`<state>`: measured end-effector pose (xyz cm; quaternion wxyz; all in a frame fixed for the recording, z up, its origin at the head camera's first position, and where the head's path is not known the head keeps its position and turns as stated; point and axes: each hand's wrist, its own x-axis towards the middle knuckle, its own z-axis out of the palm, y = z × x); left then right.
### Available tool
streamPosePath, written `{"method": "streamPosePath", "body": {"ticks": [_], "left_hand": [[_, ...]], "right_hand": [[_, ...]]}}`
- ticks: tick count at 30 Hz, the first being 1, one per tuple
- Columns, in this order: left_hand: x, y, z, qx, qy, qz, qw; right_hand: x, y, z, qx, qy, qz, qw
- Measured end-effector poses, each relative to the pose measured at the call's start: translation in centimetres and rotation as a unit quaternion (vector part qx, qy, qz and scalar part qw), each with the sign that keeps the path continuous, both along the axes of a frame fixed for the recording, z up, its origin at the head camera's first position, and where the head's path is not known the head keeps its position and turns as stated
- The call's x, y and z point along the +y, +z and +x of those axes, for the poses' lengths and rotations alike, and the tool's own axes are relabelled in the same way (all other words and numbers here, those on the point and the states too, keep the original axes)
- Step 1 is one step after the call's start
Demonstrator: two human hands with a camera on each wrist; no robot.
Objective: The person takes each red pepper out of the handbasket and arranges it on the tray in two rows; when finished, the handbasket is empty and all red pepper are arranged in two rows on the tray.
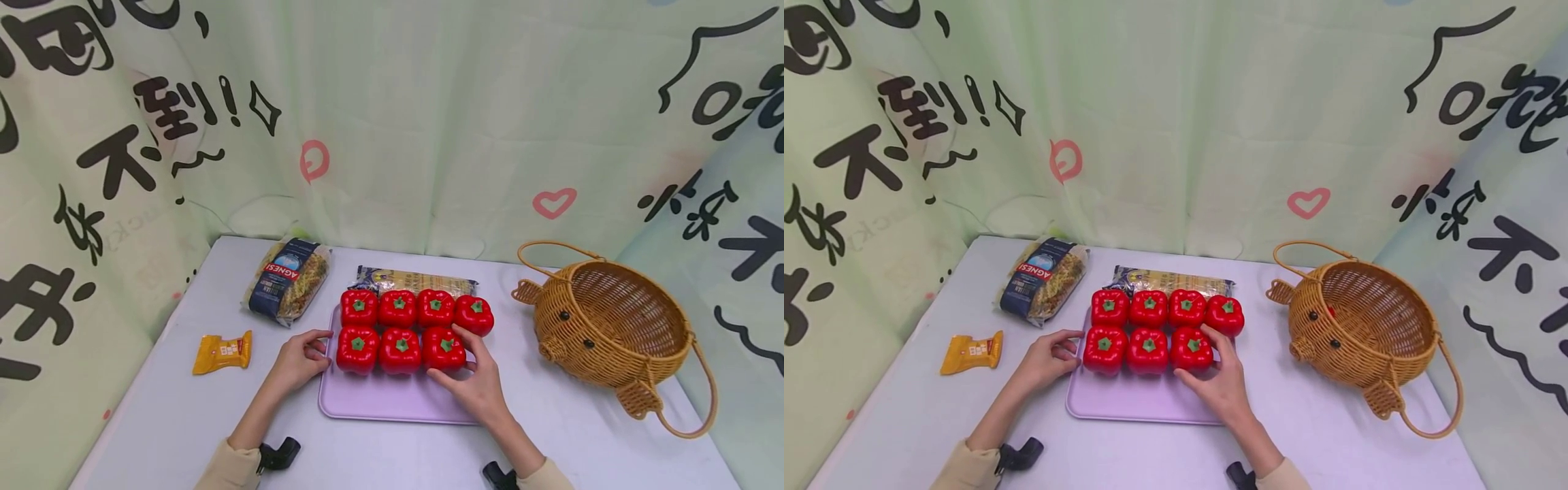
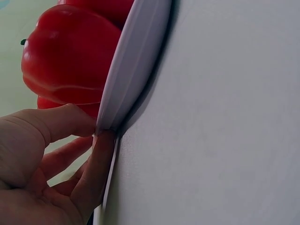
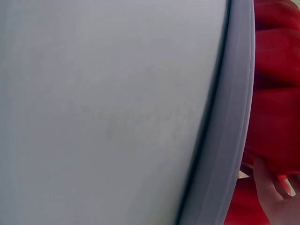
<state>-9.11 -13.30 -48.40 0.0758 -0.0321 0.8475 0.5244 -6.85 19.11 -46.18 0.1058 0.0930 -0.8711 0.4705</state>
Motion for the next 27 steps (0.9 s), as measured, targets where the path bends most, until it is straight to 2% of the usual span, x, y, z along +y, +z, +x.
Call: {"method": "streamPosePath", "body": {"ticks": [14,22,25,27], "left_hand": [[0.0,-0.2,0.0,0.007,0.001,0.005,1.0],[0.1,-0.2,0.0,0.008,0.0,0.008,0.9999],[0.1,-0.1,0.0,0.007,0.0,0.009,0.9999],[0.1,-0.1,0.0,0.006,0.001,0.009,0.9999]], "right_hand": [[-0.1,-0.1,-0.1,-0.006,0.006,0.002,1.0],[0.2,0.0,-0.1,-0.033,0.004,-0.002,0.9995],[0.4,0.3,0.0,-0.047,-0.003,-0.017,0.9988],[0.4,1.2,0.2,-0.054,-0.006,-0.032,0.998]]}}
